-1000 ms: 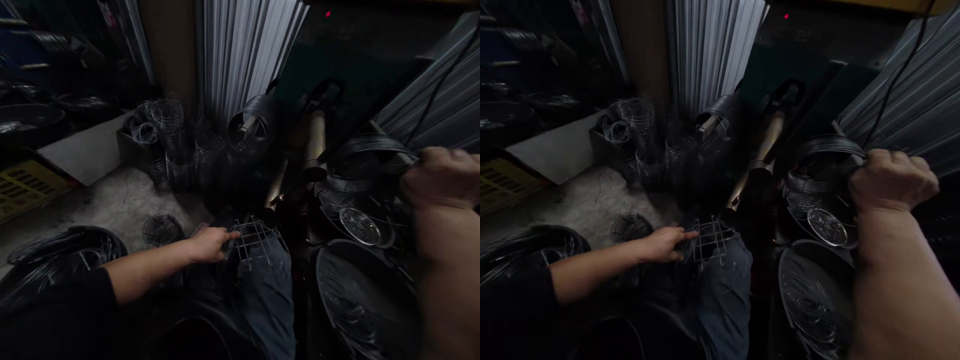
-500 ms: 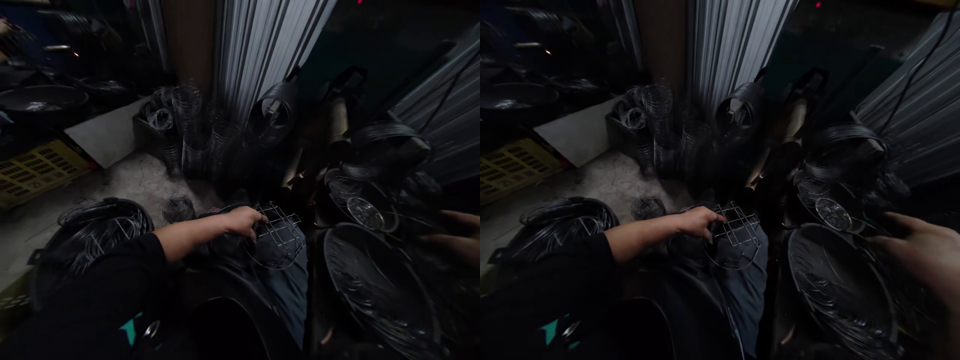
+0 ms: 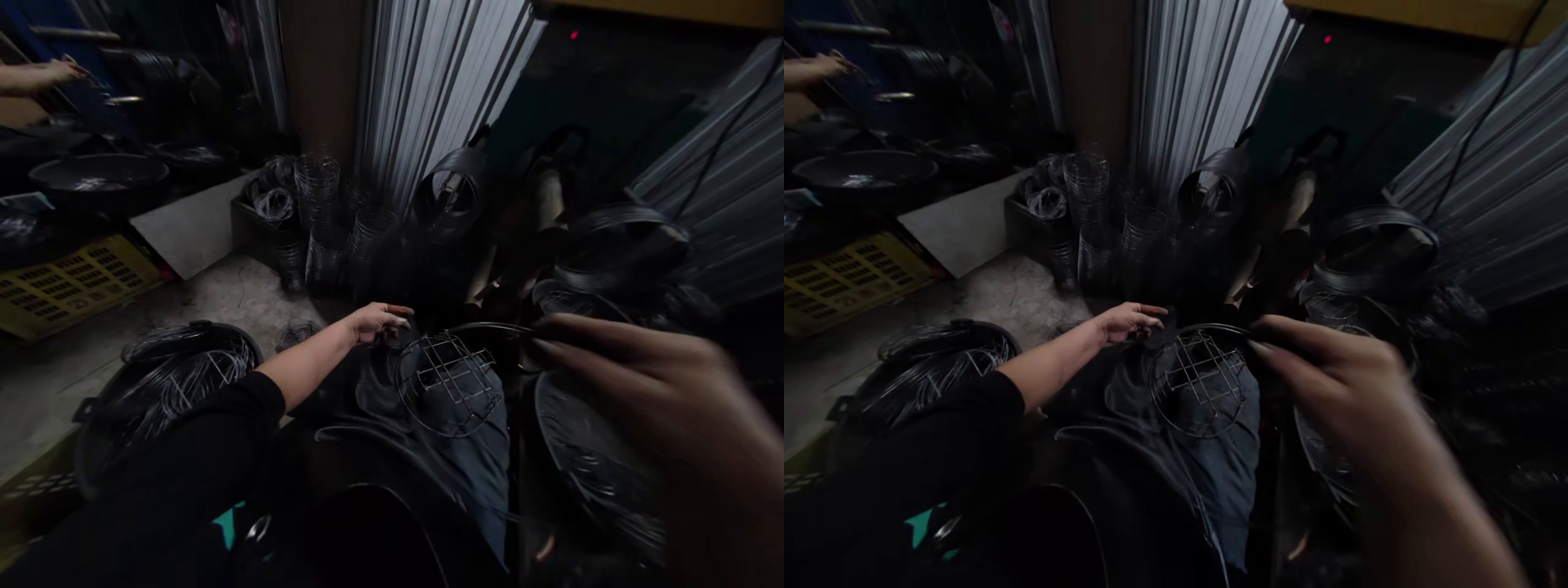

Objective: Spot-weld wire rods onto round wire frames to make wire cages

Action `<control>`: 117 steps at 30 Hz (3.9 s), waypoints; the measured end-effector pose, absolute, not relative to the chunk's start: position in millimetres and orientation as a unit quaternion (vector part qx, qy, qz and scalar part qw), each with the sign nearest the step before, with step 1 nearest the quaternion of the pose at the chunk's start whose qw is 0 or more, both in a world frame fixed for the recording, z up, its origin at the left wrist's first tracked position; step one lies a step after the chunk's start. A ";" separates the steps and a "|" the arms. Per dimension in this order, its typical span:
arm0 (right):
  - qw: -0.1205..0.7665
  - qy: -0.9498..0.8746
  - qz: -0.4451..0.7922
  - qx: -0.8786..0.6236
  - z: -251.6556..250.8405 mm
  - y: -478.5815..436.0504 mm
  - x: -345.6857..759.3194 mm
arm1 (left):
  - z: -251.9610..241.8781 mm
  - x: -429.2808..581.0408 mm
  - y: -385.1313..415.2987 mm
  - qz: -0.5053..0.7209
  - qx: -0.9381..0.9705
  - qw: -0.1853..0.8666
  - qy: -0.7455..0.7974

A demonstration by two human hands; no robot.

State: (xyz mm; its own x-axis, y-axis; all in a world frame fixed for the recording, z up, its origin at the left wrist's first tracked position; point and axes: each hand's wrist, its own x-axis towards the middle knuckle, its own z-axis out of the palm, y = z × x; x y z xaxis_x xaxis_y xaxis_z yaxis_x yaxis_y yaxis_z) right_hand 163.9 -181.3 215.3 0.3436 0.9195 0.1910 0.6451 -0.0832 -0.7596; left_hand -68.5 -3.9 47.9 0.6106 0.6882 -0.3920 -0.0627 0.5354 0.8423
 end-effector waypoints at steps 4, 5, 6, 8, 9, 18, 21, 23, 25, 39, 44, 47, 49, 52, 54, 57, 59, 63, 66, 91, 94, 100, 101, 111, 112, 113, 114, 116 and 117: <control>0.371 -0.452 0.237 -0.776 157.1 -123.8 154.1 | 27.1 -49.3 2.9 0.220 0.410 0.801 0.376; 0.371 -0.429 0.230 -0.791 138.7 -119.8 161.0 | 23.1 -46.4 3.4 0.216 0.409 0.804 0.373; 0.377 -0.403 0.220 -0.805 120.7 -120.8 169.8 | 20.0 -44.3 3.8 0.212 0.409 0.807 0.370; 0.393 -0.348 0.221 -0.822 88.9 -134.3 188.4 | 16.6 -41.2 4.6 0.206 0.411 0.810 0.364; 0.404 -0.326 0.236 -0.821 75.8 -143.9 196.0 | 15.9 -39.4 5.1 0.205 0.414 0.809 0.363; 0.514 -0.203 0.363 -0.750 18.2 -174.8 214.1 | 7.9 -16.2 8.0 0.241 0.452 0.772 0.377; 0.509 -0.188 0.380 -0.749 12.2 -175.3 221.0 | 5.2 -13.6 7.7 0.244 0.461 0.763 0.382; 0.498 -0.190 0.387 -0.753 9.7 -177.4 225.3 | 4.6 -12.9 7.7 0.237 0.467 0.763 0.379; 0.483 -0.193 0.394 -0.758 8.4 -179.7 228.6 | 4.2 -12.4 7.8 0.224 0.474 0.766 0.373; 0.247 -0.463 0.484 -0.700 25.7 -186.8 240.3 | 18.6 -35.0 17.7 0.026 0.679 0.696 0.232; 0.228 -0.494 0.401 -0.737 5.5 -198.2 231.8 | 29.4 -47.0 6.5 -0.021 0.822 0.523 0.225; 0.181 -0.502 0.358 -0.766 -4.2 -203.4 228.5 | 28.1 -47.0 -4.1 -0.032 0.853 0.451 0.260; 0.153 -0.495 0.330 -0.789 -5.9 -204.7 227.6 | 26.5 -45.7 -8.2 -0.036 0.860 0.423 0.283; 0.152 -0.480 0.318 -0.803 -3.9 -203.6 228.1 | 24.7 -45.3 -7.1 -0.033 0.857 0.413 0.305; 0.196 -0.470 0.346 -0.788 -1.0 -203.3 229.1 | 23.7 -46.9 -1.4 -0.018 0.837 0.464 0.289; 0.305 -0.409 0.430 -0.745 5.6 -208.0 228.6 | 22.2 -48.8 11.3 0.020 0.735 0.625 0.261; 0.396 -0.320 0.457 -0.729 11.5 -214.2 224.4 | 22.3 -46.1 19.2 0.063 0.637 0.709 0.297; 0.542 -0.178 0.455 -0.683 25.3 -220.0 207.5 | 27.5 -27.0 27.5 0.161 0.559 0.729 0.361; 0.568 -0.164 0.447 -0.672 32.1 -213.1 197.3 | 30.5 -7.7 27.9 0.167 0.579 0.724 0.335; 0.405 -0.309 0.368 -0.778 31.3 -209.5 202.6 | 26.7 -2.4 22.5 0.133 0.552 0.775 0.277; 0.364 -0.364 0.331 -0.791 28.3 -208.5 204.1 | 24.6 -2.0 20.7 0.138 0.554 0.776 0.267; 0.216 -0.493 0.263 -0.801 15.8 -210.9 211.1 | 28.5 -2.6 23.0 0.097 0.616 0.735 0.266; 0.214 -0.497 0.274 -0.795 15.5 -211.8 211.2 | 30.3 -4.6 25.2 0.083 0.627 0.731 0.257; 0.255 -0.465 0.342 -0.776 13.9 -222.4 206.3 | 36.0 -30.4 15.9 -0.001 0.786 0.603 0.135; 0.248 -0.472 0.339 -0.775 12.0 -222.0 207.3 | 36.0 -30.4 13.9 -0.002 0.794 0.591 0.143; 0.242 -0.476 0.336 -0.776 10.5 -221.3 208.5 | 36.0 -30.3 12.9 -0.001 0.802 0.577 0.152; 0.237 -0.481 0.334 -0.775 9.5 -220.3 209.8 | 36.0 -30.2 12.8 -0.001 0.811 0.564 0.159; 0.233 -0.485 0.331 -0.775 9.8 -218.1 211.5 | 35.3 -31.1 14.1 -0.010 0.816 0.554 0.162; 0.236 -0.487 0.321 -0.777 11.1 -217.2 211.5 | 34.5 -32.0 15.0 -0.008 0.813 0.560 0.161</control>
